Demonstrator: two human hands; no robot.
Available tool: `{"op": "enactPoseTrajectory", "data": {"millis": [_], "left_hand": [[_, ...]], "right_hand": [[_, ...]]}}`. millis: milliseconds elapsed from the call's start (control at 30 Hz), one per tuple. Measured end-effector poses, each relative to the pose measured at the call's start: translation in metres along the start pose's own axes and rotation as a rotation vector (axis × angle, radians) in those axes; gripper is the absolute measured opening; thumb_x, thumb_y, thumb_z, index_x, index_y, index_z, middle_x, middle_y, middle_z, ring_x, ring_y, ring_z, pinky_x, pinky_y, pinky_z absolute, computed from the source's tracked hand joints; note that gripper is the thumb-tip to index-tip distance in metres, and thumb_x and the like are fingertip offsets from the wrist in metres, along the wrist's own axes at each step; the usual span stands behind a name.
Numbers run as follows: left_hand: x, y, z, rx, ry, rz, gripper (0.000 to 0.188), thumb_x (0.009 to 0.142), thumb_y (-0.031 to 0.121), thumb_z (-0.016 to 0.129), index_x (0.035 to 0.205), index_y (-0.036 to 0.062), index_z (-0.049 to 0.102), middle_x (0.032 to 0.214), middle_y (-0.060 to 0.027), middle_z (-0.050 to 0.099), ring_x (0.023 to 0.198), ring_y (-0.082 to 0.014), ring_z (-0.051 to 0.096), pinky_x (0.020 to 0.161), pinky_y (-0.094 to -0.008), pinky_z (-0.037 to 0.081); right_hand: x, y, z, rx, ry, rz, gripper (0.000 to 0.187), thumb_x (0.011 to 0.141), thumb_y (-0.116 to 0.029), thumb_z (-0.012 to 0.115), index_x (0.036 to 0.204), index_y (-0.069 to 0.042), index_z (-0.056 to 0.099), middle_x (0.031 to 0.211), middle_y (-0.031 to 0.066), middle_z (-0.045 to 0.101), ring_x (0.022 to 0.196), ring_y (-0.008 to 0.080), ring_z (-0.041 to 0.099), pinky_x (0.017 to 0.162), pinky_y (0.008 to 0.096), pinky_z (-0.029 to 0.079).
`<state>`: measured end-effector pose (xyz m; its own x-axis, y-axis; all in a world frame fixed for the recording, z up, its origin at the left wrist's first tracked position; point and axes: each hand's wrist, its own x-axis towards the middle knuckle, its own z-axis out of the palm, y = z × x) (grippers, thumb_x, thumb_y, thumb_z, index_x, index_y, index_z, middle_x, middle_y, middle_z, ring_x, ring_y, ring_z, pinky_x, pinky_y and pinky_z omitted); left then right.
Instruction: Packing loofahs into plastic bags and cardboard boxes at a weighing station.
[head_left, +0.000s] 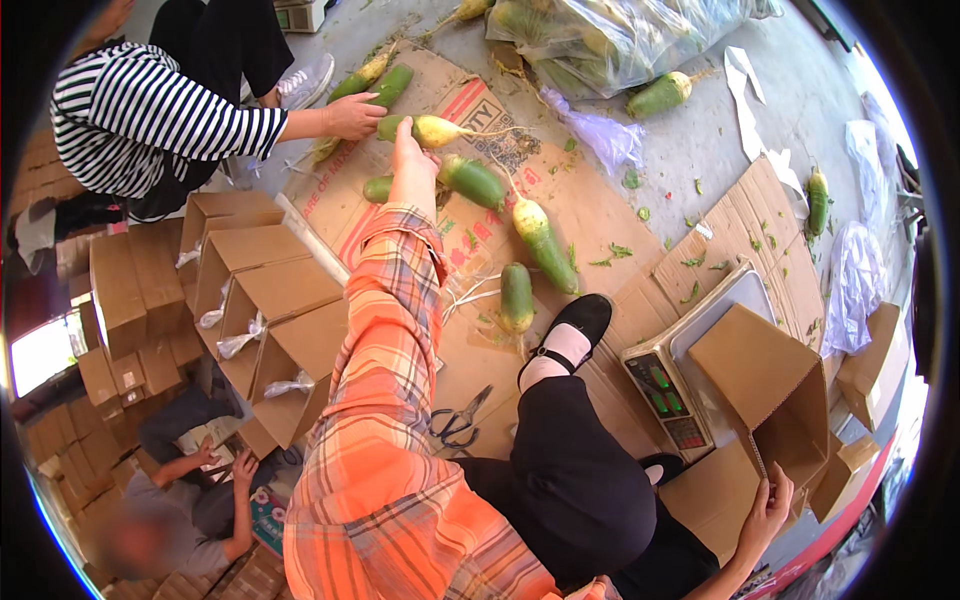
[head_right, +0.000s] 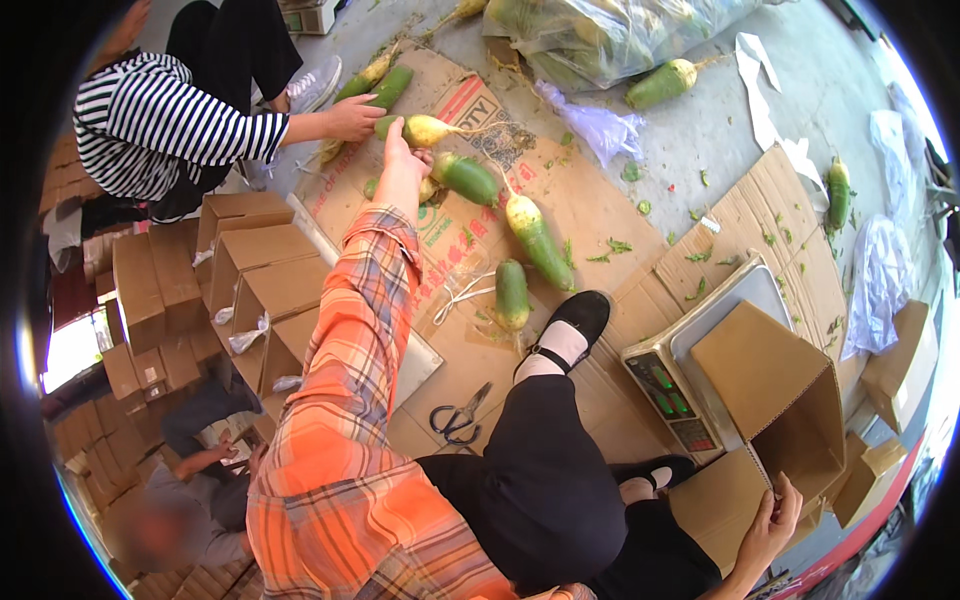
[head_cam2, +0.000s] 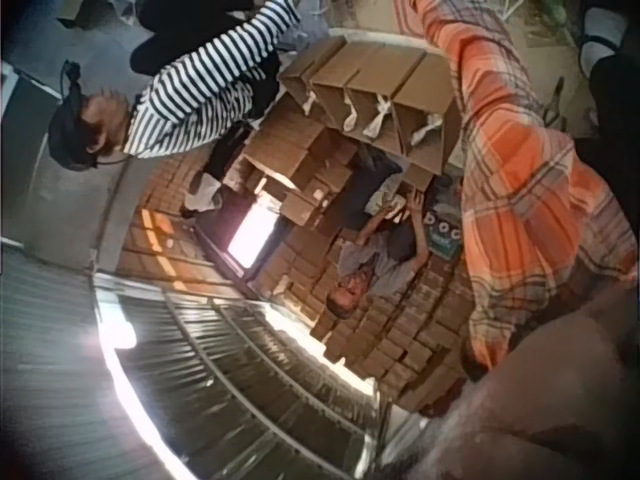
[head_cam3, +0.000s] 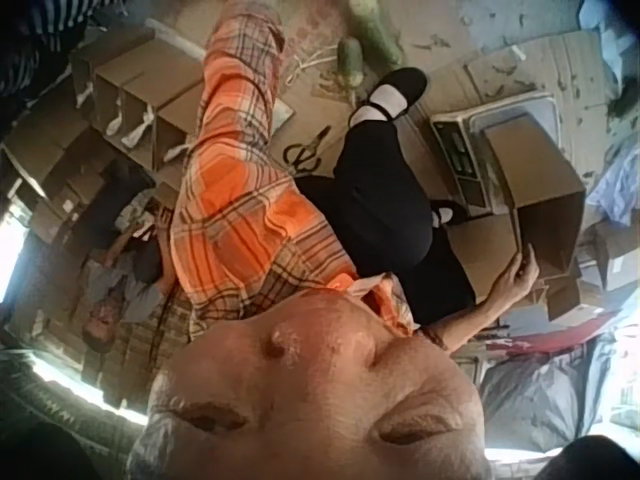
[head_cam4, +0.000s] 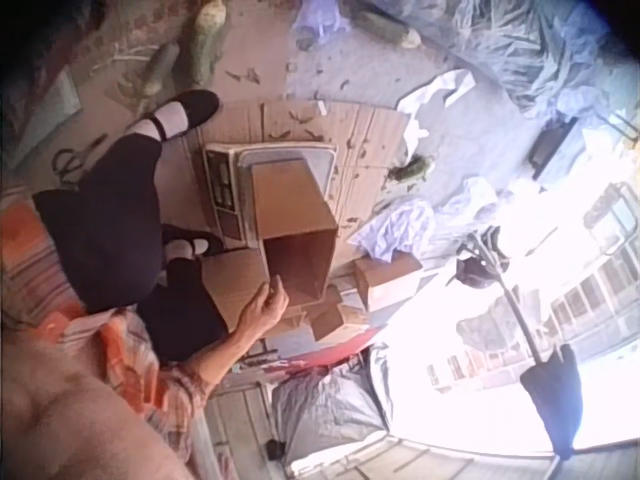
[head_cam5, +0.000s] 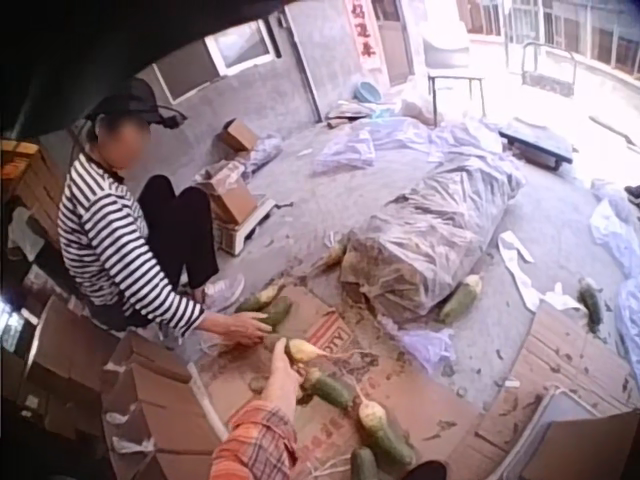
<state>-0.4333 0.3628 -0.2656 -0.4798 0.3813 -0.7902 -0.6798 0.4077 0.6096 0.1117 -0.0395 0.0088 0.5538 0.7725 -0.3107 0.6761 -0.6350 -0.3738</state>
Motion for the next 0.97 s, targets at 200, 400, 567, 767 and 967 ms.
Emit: {"op": "enactPoseTrajectory", "data": {"millis": [200,400,567,767,967], "left_hand": [[-0.001,-0.011,0.012,-0.048,0.100,0.031,0.035,0.069,0.040,0.072,0.080,0.0116,0.054,0.062,-0.0024,0.050,0.041,-0.0109,0.035,0.039,-0.0261,0.030],[-0.019,-0.018,0.014,0.011,0.195,0.308,0.044,0.067,0.025,0.078,0.096,0.0043,0.052,0.075,-0.0062,0.056,0.045,-0.0121,0.043,0.039,-0.0254,0.036],[-0.026,-0.020,0.006,-0.140,-0.104,0.595,0.035,0.072,0.009,0.074,0.098,0.0050,0.050,0.082,-0.0045,0.058,0.045,-0.0103,0.045,0.038,-0.0242,0.034],[-0.070,-0.035,-0.011,-0.008,-0.365,0.663,0.039,0.071,0.010,0.075,0.103,0.0077,0.052,0.093,0.0020,0.058,0.070,-0.0057,0.052,0.052,-0.0202,0.038],[-0.172,-0.072,-0.024,0.032,-0.980,0.519,0.074,0.071,0.009,0.074,0.134,0.0066,0.035,0.125,-0.0060,0.049,0.117,-0.0197,0.045,0.102,-0.0335,0.032]], "right_hand": [[-0.001,0.001,0.001,0.030,0.017,-0.013,0.025,0.085,-0.001,0.054,0.110,0.001,0.057,0.099,0.0077,0.053,0.088,0.0159,0.053,0.071,0.0240,0.042],[0.000,-0.001,0.000,-0.008,0.014,0.008,0.024,0.085,-0.001,0.053,0.108,0.003,0.057,0.098,0.0084,0.053,0.088,0.0172,0.053,0.074,0.0248,0.042],[0.002,0.001,0.003,0.002,0.018,-0.061,0.024,0.085,-0.001,0.053,0.109,0.002,0.057,0.099,0.0087,0.053,0.088,0.0174,0.053,0.073,0.0249,0.042],[-0.005,-0.003,0.000,0.002,0.016,-0.041,0.024,0.085,-0.001,0.053,0.109,0.001,0.057,0.100,0.0086,0.054,0.087,0.0166,0.053,0.072,0.0248,0.042],[-0.015,-0.029,-0.011,0.058,0.204,-0.125,0.026,0.086,-0.003,0.054,0.112,-0.001,0.057,0.107,0.0075,0.053,0.086,0.0160,0.051,0.072,0.0232,0.040]]}}
